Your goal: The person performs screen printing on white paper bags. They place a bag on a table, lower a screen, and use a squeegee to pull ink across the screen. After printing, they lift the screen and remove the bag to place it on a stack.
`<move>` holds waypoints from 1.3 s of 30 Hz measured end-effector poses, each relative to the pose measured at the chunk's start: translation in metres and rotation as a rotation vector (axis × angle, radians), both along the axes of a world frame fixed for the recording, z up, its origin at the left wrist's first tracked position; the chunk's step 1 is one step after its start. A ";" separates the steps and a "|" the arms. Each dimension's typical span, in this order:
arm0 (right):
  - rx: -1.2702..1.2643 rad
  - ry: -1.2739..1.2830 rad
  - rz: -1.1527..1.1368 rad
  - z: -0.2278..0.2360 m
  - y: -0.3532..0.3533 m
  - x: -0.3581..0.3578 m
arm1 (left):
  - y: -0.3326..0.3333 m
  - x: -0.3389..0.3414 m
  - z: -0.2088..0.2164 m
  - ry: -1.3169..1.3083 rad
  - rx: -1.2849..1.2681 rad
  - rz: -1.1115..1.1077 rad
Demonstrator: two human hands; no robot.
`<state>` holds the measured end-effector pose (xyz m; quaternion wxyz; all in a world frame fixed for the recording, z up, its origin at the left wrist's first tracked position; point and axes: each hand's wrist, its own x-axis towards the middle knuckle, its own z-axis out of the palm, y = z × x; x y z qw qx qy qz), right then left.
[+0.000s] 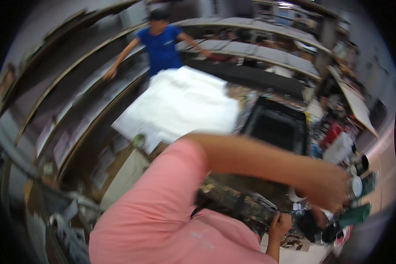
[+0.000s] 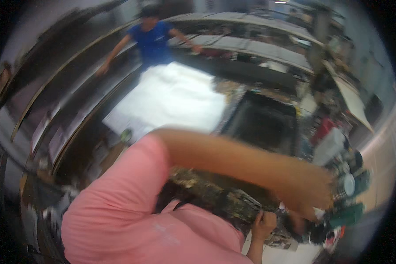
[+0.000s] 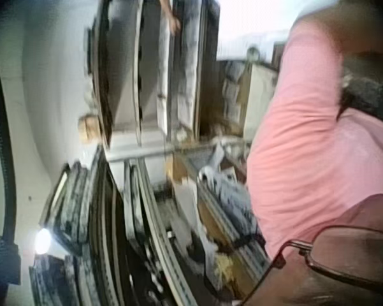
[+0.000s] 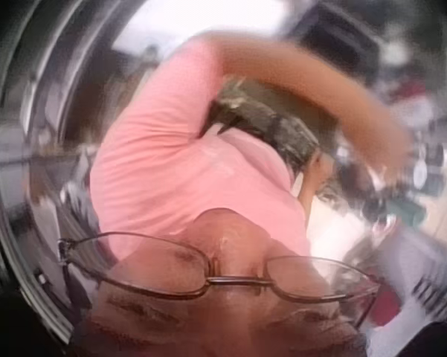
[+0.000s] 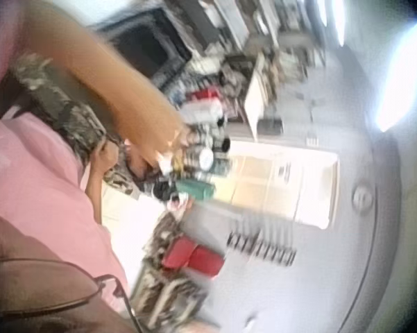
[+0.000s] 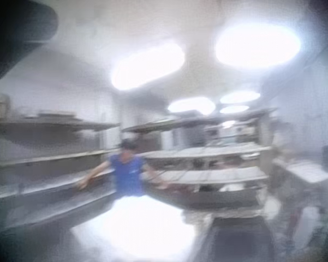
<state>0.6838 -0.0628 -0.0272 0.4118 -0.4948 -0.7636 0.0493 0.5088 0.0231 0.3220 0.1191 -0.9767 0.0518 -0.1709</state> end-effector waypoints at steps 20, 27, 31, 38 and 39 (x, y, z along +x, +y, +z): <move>-0.135 -0.209 -0.056 0.013 -0.016 0.007 | 0.015 0.010 0.083 -0.057 0.199 0.276; -0.078 -0.057 0.002 0.024 -0.006 0.000 | 0.047 -0.111 0.019 -0.368 -0.021 0.561; -0.111 0.112 0.081 0.079 0.003 -0.016 | 0.012 -0.217 -0.122 -0.844 -0.561 0.921; 0.086 -0.448 0.229 0.165 0.099 -0.039 | -0.053 -0.247 -0.291 -0.916 -0.595 1.444; 0.028 -0.515 0.302 0.166 0.119 -0.043 | -0.055 -0.245 -0.299 -0.908 -0.604 1.474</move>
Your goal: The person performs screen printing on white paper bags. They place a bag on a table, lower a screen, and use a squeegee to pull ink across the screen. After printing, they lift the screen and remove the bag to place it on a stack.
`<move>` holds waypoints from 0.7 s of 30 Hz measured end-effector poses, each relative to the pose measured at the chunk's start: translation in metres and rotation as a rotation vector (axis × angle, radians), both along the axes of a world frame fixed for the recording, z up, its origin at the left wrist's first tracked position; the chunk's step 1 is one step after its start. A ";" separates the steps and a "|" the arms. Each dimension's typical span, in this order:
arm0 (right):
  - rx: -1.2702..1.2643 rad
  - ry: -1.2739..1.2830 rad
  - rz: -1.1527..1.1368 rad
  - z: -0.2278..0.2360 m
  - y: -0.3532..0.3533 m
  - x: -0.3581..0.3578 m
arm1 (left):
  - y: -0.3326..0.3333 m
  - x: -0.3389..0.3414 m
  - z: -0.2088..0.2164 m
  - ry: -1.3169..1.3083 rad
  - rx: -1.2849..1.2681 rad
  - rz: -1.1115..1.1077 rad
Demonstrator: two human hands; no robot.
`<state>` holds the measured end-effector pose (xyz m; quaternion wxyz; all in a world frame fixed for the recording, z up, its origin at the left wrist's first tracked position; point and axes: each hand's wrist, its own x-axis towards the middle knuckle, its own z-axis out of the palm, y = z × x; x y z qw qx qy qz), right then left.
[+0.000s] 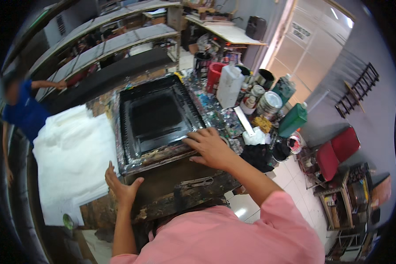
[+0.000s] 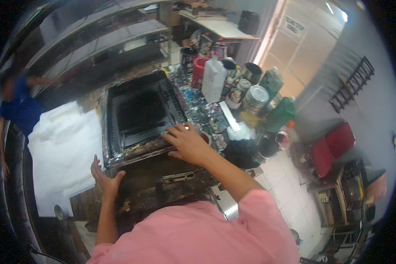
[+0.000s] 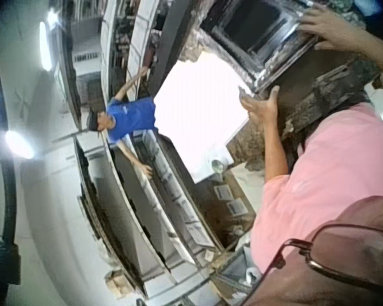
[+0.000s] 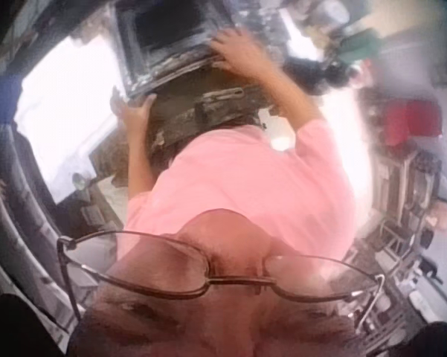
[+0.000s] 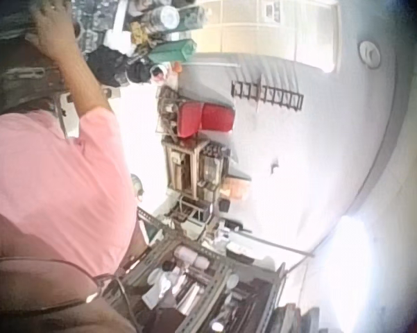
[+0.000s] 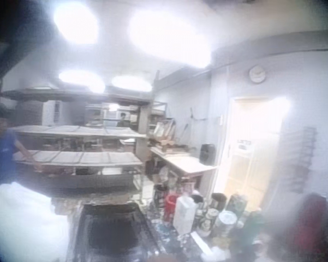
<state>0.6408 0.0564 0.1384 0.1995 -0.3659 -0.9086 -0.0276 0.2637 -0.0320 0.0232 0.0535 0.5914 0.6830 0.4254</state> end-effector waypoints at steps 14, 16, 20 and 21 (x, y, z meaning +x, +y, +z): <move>-0.164 0.064 0.070 -0.016 0.055 -0.007 | 0.009 -0.014 -0.047 0.076 -0.006 0.057; -0.166 0.052 0.063 -0.005 0.051 -0.001 | 0.007 -0.015 -0.046 0.060 -0.006 0.041; -0.107 0.360 -0.183 0.046 0.037 0.056 | 0.005 -0.014 -0.044 0.037 -0.053 0.040; -0.061 0.456 -0.310 0.065 0.031 0.087 | 0.007 -0.014 -0.043 0.056 -0.063 0.050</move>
